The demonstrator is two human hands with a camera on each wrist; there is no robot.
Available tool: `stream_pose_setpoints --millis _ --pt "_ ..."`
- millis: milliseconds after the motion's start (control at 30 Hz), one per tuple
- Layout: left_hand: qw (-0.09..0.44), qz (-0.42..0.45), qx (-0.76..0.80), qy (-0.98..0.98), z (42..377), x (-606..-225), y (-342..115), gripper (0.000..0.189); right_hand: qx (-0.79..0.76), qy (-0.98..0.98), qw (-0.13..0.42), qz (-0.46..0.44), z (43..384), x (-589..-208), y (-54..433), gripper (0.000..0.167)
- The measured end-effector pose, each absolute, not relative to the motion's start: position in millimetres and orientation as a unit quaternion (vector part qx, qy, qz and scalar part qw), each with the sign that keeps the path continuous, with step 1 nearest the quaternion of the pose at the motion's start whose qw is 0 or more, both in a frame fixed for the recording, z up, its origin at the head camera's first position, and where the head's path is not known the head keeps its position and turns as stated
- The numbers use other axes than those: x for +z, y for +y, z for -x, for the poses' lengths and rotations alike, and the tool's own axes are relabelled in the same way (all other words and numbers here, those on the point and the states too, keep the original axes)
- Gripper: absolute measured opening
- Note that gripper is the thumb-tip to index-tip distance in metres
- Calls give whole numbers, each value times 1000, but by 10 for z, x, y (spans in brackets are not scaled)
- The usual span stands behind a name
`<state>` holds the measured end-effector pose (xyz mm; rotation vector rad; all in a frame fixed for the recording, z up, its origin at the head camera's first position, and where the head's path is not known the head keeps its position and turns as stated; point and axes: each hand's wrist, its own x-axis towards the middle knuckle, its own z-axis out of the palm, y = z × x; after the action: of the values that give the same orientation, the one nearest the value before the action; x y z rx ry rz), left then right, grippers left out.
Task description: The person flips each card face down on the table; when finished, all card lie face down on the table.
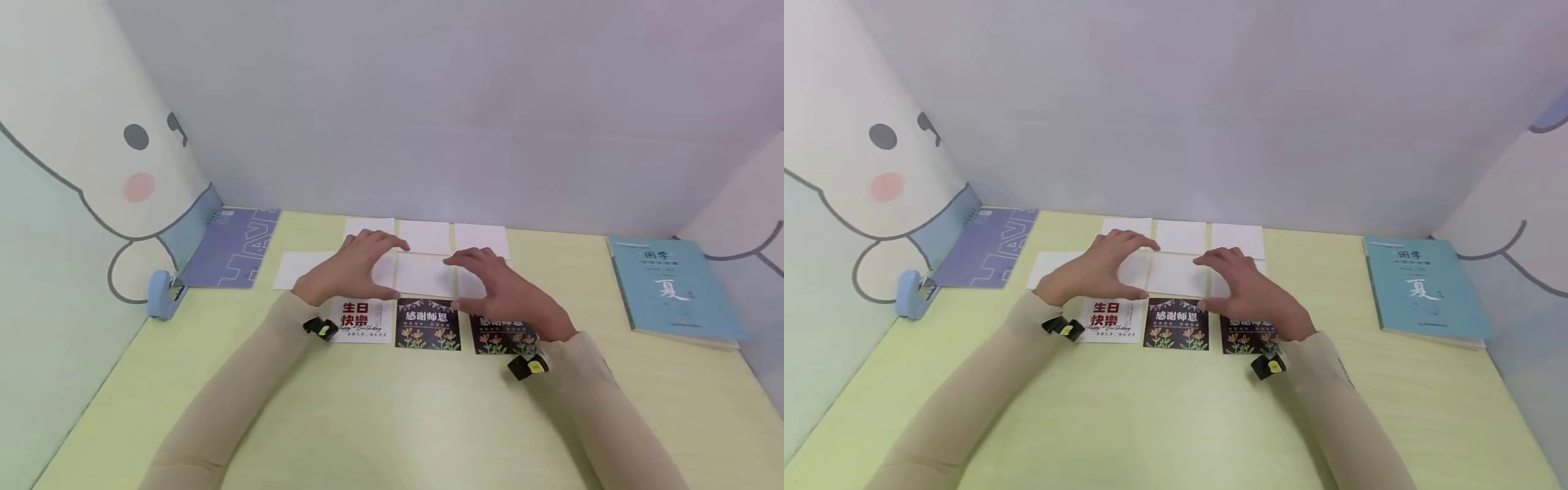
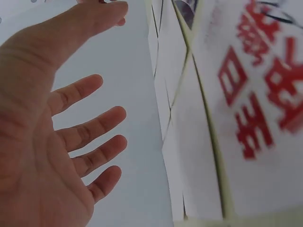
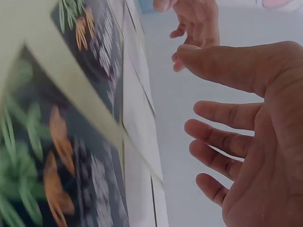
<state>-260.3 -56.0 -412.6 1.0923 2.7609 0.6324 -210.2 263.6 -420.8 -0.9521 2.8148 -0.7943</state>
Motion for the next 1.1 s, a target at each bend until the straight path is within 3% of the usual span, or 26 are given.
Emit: stream_pose_setpoints --millis 467,733,1100 --pt "89 -309 197 926 2141 -4358 -1250 89 -274 892 89 348 1989 -4226 2026 71" --pt "70 -315 178 930 2001 -4387 -1345 96 -254 891 117 358 2019 -4244 1732 70" --pt "75 -313 172 931 1975 -4373 -1337 93 -219 897 106 369 1984 -4260 1644 64"
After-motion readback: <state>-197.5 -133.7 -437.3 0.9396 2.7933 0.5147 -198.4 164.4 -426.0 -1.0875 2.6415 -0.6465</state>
